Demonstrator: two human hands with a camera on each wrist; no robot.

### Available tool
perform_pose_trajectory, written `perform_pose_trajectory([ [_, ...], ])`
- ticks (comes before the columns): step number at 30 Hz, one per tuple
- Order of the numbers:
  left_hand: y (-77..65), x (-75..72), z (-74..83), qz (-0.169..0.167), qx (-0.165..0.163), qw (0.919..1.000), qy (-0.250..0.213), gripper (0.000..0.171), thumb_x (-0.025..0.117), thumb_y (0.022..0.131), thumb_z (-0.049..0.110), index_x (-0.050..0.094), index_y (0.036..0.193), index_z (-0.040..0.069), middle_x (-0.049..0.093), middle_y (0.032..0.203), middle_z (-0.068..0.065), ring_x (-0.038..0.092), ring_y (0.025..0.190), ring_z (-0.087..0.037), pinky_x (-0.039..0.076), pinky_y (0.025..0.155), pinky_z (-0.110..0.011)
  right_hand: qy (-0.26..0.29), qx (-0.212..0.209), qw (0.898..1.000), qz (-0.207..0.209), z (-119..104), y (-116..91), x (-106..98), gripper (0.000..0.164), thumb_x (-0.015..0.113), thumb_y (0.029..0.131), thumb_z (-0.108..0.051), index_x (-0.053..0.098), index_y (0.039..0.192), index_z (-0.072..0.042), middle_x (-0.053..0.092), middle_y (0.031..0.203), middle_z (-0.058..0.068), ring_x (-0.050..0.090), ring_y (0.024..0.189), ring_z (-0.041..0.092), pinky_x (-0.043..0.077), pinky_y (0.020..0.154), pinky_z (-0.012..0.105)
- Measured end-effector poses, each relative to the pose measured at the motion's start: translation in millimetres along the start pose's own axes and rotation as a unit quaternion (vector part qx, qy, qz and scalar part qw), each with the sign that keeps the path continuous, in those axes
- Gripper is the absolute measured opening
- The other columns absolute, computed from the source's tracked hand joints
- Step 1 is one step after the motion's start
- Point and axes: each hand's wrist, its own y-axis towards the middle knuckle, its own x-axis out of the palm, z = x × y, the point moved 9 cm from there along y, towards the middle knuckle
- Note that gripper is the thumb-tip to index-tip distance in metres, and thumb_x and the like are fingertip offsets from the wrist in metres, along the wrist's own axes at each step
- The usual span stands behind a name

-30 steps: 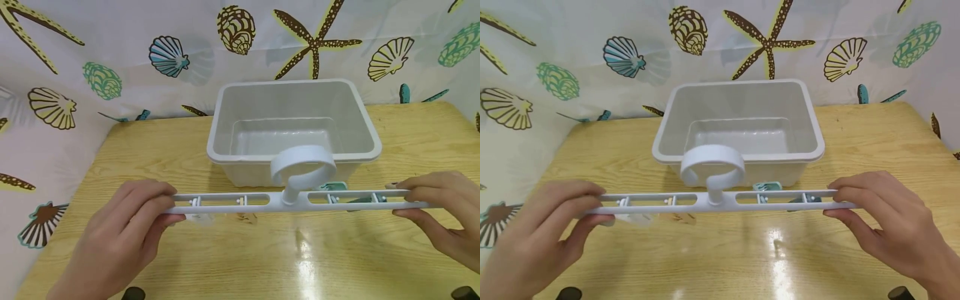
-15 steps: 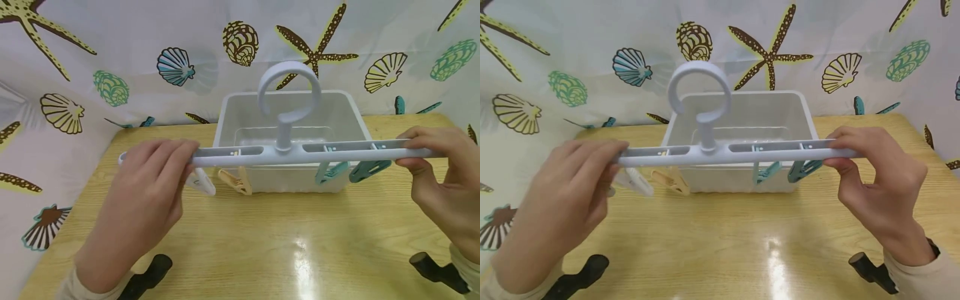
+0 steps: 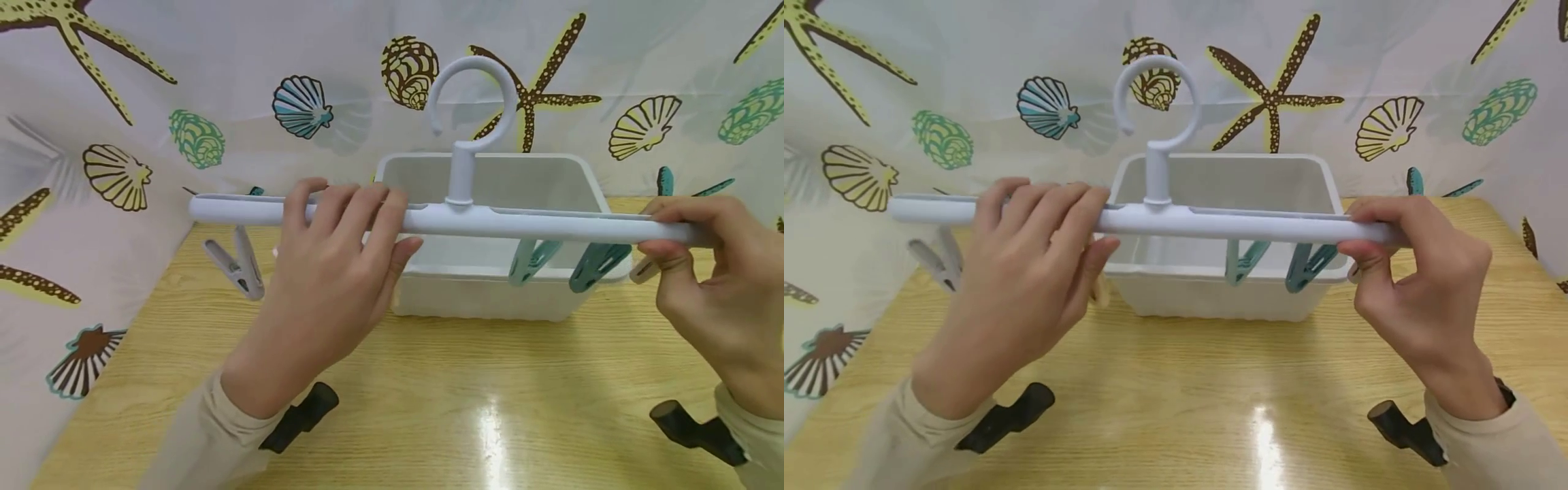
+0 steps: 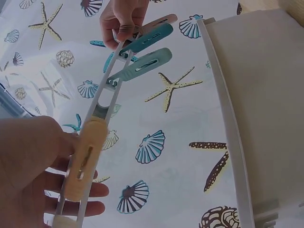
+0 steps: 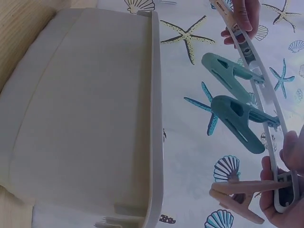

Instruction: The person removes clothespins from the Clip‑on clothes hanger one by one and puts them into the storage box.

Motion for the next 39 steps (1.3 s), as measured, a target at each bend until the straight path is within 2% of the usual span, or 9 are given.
perform_pose_trajectory([
  [4, 3.2, 5.2, -3.6, -0.012, -0.018, 0.9997, -0.009, 0.035, 0.043, 0.103, 0.026, 0.056, 0.115, -0.005, 0.061, 0.105, -0.018, 0.053, 0.097, -0.037, 0.032, 0.098, -0.057, -0.027, 0.010, 0.999, -0.024, 3, 4, 2, 0.019, 0.058, 0.083, 0.021, 0.057, 0.102, 0.018, 0.066, 0.097, 0.002, 0.054, 0.054, -0.008, 0.045, 0.059, 0.007],
  [9, 3.5, 12.7, -10.4, -0.034, -0.043, 0.9982, -0.023, 0.038, 0.045, 0.103, 0.030, 0.056, 0.118, -0.003, 0.060, 0.106, -0.018, 0.052, 0.101, -0.039, 0.027, 0.101, -0.059, -0.043, 0.027, 0.998, -0.024, 10, 7, 0, 0.021, 0.058, 0.081, 0.024, 0.057, 0.102, 0.018, 0.058, 0.101, -0.020, 0.051, 0.051, -0.010, 0.043, 0.058, 0.006],
  [15, 4.1, 13.4, -16.3, -0.027, -0.053, 0.9976, -0.036, 0.037, 0.046, 0.102, 0.031, 0.058, 0.115, -0.002, 0.061, 0.104, -0.018, 0.053, 0.100, -0.039, 0.028, 0.100, -0.058, -0.037, 0.042, 0.998, -0.020, 16, 8, -1, 0.021, 0.058, 0.081, 0.024, 0.056, 0.101, 0.019, 0.058, 0.100, -0.020, 0.051, 0.050, -0.010, 0.043, 0.059, 0.006],
  [22, 5.7, 23.2, -14.8, -0.041, -0.044, 0.9976, -0.033, 0.033, 0.053, 0.099, 0.032, 0.057, 0.104, -0.001, 0.062, 0.090, -0.016, 0.057, 0.088, -0.036, 0.037, 0.087, -0.053, -0.029, 0.040, 0.999, -0.018, 14, 10, 3, 0.021, 0.059, 0.079, 0.025, 0.058, 0.099, 0.018, 0.059, 0.098, -0.018, 0.052, 0.055, -0.010, 0.043, 0.056, 0.006],
  [26, 3.4, 28.0, -15.5, -0.047, -0.061, 0.9968, -0.023, 0.034, 0.053, 0.099, 0.035, 0.056, 0.096, 0.001, 0.059, 0.084, -0.014, 0.055, 0.085, -0.036, 0.037, 0.085, -0.053, -0.015, 0.042, 0.999, -0.016, 14, 9, 5, 0.022, 0.061, 0.077, 0.026, 0.059, 0.097, 0.018, 0.061, 0.097, -0.016, 0.054, 0.056, -0.008, 0.044, 0.056, 0.007],
  [32, -2.1, 32.0, -15.8, -0.051, -0.089, 0.9947, -0.012, 0.039, 0.051, 0.099, 0.035, 0.048, 0.077, 0.004, 0.049, 0.068, -0.010, 0.051, 0.073, -0.032, 0.037, 0.078, -0.050, 0.043, 0.038, 0.998, -0.007, 19, 3, 7, 0.015, 0.065, 0.080, 0.017, 0.059, 0.093, 0.020, 0.065, 0.095, -0.008, 0.057, 0.058, -0.004, 0.045, 0.059, 0.009],
  [34, -2.5, 32.3, -15.9, -0.049, -0.090, 0.9947, -0.010, 0.040, 0.051, 0.099, 0.035, 0.048, 0.073, 0.004, 0.048, 0.066, -0.009, 0.051, 0.070, -0.031, 0.039, 0.075, -0.048, 0.060, 0.040, 0.997, -0.011, 22, -1, 8, 0.020, 0.066, 0.084, 0.011, 0.057, 0.097, 0.022, 0.065, 0.097, -0.005, 0.060, 0.069, 0.001, 0.047, 0.065, 0.012],
  [37, -2.5, 32.5, -17.5, -0.040, -0.089, 0.9952, -0.008, 0.040, 0.053, 0.099, 0.034, 0.049, 0.073, 0.003, 0.049, 0.067, -0.010, 0.050, 0.069, -0.030, 0.039, 0.073, -0.045, 0.140, 0.062, 0.988, -0.010, 30, -7, 9, 0.031, 0.063, 0.089, 0.005, 0.049, 0.111, 0.022, 0.064, 0.105, 0.005, 0.062, 0.076, 0.008, 0.050, 0.071, 0.017],
  [39, -2.7, 32.5, -19.0, -0.031, -0.089, 0.9955, -0.009, 0.040, 0.053, 0.098, 0.034, 0.050, 0.073, 0.003, 0.051, 0.068, -0.011, 0.050, 0.069, -0.030, 0.039, 0.073, -0.044, 0.198, 0.090, 0.976, -0.007, 38, -12, 10, 0.034, 0.059, 0.091, 0.005, 0.046, 0.120, 0.017, 0.062, 0.112, 0.011, 0.061, 0.092, 0.017, 0.048, 0.081, 0.020],
])
